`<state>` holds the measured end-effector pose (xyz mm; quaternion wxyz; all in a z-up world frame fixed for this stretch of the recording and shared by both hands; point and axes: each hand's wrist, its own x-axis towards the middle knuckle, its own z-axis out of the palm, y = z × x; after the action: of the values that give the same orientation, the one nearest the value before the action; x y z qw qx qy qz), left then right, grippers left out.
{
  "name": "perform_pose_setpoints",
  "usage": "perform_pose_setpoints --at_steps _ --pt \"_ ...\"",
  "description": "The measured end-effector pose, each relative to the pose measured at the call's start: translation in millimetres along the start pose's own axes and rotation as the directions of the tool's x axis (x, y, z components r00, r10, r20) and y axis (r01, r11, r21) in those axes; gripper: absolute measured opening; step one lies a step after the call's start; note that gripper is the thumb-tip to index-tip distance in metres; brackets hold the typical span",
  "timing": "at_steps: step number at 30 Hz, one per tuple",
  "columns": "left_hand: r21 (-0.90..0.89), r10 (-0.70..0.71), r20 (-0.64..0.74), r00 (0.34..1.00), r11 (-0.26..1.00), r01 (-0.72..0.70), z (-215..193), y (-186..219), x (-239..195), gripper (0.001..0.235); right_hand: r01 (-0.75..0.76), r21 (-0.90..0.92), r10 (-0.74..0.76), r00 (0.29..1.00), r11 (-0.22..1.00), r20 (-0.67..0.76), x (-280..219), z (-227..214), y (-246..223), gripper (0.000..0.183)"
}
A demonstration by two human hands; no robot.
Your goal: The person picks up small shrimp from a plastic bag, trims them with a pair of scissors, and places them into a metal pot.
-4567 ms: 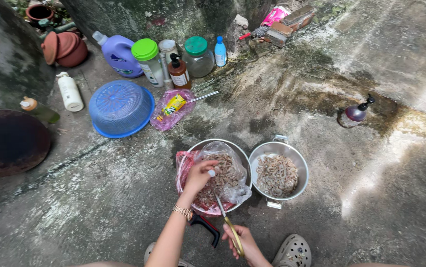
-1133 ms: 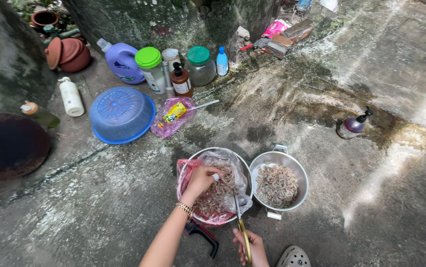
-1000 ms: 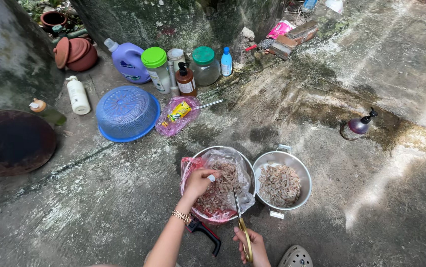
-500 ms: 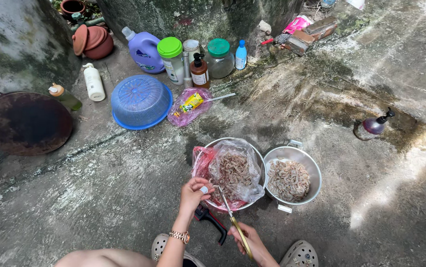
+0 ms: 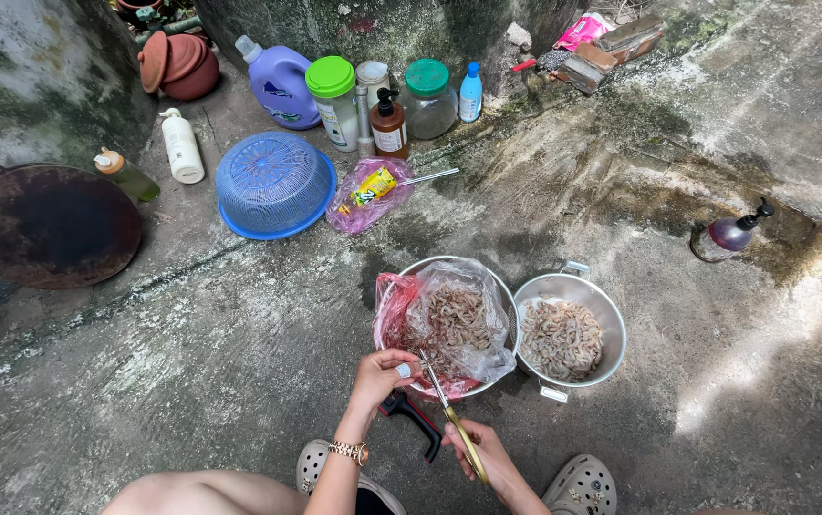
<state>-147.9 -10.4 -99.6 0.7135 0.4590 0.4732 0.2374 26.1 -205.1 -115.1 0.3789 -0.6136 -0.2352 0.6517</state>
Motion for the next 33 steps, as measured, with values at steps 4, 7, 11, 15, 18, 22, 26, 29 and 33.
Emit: perform_pose_setpoints --at_steps 4,7,11,15,18,22,26,29,33 --pt "0.008 -0.010 0.019 1.000 1.000 0.009 -3 -2 3 0.015 -0.024 0.024 0.024 1.000 0.999 -0.006 5 -1 7 0.049" --pt "-0.005 -0.010 0.013 1.000 1.000 0.010 -6 -6 5 0.015 -0.021 0.039 0.021 1.000 0.999 -0.006 7 -1 9 0.048" --pt "-0.011 -0.011 -0.008 1.000 1.000 0.011 -9 4 0 0.016 -0.031 0.052 0.032 0.999 0.998 -0.015 6 -2 10 0.050" --pt "-0.032 0.041 -0.010 0.999 0.999 -0.041 13 42 -9 0.018 -0.099 0.059 0.101 0.995 0.993 -0.022 6 -1 10 0.052" --pt "-0.062 0.137 0.128 0.982 0.990 -0.130 67 70 -8 0.019 -0.114 0.034 0.115 0.992 0.993 -0.042 10 0 14 0.055" --pt "0.232 0.576 0.309 0.757 0.727 -0.647 117 97 14 0.028 -0.090 0.054 0.092 0.995 0.994 -0.038 8 -1 20 0.056" --pt "0.514 0.329 0.111 0.938 0.789 -0.338 105 98 61 0.026 -0.119 0.044 0.121 0.992 0.992 -0.037 11 -2 19 0.056" --pt "0.757 0.333 0.129 0.934 0.576 -0.310 93 86 74 0.027 -0.117 0.074 0.119 0.992 0.990 -0.032 11 0 19 0.055" --pt "0.898 0.333 0.004 0.943 0.413 -0.150 86 78 88 0.040 -0.062 0.076 0.064 0.997 0.995 -0.029 9 0 19 0.053"
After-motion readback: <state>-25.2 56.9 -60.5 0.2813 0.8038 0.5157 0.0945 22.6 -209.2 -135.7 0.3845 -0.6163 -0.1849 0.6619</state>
